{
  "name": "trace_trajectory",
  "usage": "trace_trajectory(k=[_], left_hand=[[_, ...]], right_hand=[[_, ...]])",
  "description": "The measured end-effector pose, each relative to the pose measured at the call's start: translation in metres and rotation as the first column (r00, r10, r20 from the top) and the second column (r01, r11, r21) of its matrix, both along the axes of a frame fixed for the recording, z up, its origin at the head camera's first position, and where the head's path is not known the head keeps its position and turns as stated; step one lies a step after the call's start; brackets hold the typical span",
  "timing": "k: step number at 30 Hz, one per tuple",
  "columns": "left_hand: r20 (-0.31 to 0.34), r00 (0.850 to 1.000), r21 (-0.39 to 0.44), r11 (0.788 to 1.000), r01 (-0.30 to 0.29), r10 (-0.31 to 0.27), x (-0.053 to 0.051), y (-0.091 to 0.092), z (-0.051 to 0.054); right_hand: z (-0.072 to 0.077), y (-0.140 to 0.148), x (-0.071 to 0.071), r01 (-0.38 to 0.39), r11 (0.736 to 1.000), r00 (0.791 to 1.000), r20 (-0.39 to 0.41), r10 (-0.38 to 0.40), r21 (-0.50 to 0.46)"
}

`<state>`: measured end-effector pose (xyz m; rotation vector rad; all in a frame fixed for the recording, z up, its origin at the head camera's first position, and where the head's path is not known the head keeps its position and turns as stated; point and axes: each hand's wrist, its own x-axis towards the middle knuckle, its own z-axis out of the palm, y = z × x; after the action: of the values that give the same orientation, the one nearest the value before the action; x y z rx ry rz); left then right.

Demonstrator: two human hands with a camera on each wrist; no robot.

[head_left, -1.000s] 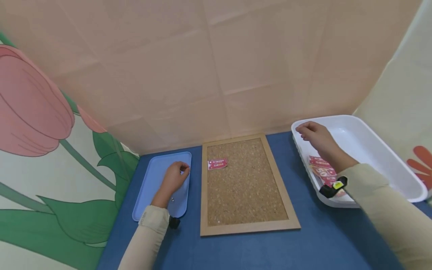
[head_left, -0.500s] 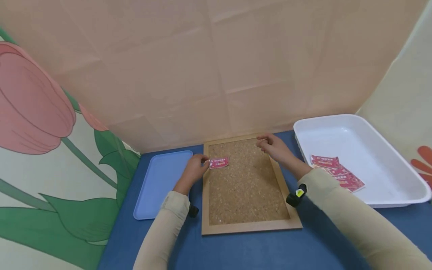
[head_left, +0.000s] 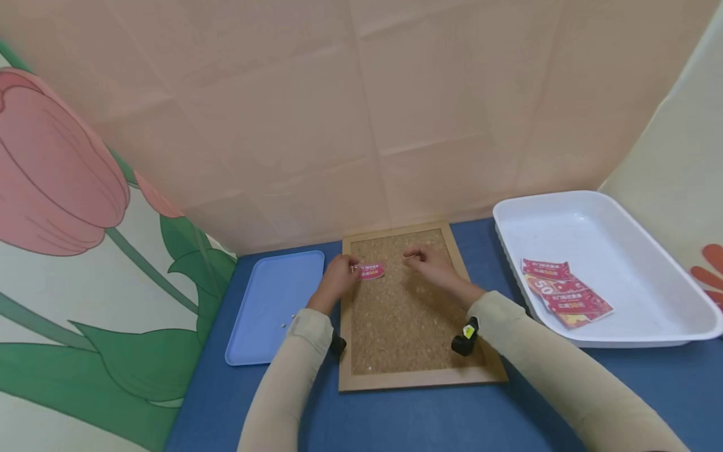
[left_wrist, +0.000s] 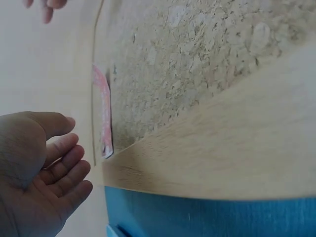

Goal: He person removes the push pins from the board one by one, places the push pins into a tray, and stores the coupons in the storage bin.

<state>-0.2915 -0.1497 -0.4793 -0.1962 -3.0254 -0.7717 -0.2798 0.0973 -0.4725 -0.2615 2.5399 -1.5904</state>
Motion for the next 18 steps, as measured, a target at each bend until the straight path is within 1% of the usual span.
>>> trace_trajectory(k=[2,4,8,10,12,15,18], left_hand=[[-0.015,1.0,0.0,1.0,0.0,0.0,-0.003,0.001,-0.003],[-0.023,1.0,0.003,1.0,0.004,-0.004,-0.006,0.0,-0.006],[-0.017,1.0,0.011,1.0,0.003,-0.002,-0.009,-0.001,-0.014],[-0.004,1.0,0.023,1.0,-0.019,0.019,-0.011,-0.002,-0.016],[0.014,0.999,0.046,0.998,-0.053,0.052,-0.012,-0.002,-0.017],[0.03,0.996,0.074,0.993,-0.091,0.089,-0.017,-0.004,-0.019],[0.028,0.995,0.068,0.993,-0.096,0.095,-0.022,-0.004,-0.022]], right_hand=[[-0.005,-0.003,-0.002,0.009,1.0,1.0,0.001,-0.009,0.028],[-0.01,-0.005,-0.003,0.009,1.0,1.0,0.018,-0.009,0.03],[-0.019,-0.01,-0.007,0.01,1.0,0.998,0.059,-0.009,-0.013],[-0.023,-0.013,-0.009,0.01,0.999,0.998,0.06,-0.008,-0.033],[-0.026,-0.016,-0.012,0.014,0.998,0.997,0.074,-0.01,-0.054],[-0.032,-0.02,-0.017,0.007,0.998,0.997,0.078,-0.002,-0.065],[-0.037,-0.023,-0.021,0.004,0.999,0.997,0.077,0.0,-0.051]])
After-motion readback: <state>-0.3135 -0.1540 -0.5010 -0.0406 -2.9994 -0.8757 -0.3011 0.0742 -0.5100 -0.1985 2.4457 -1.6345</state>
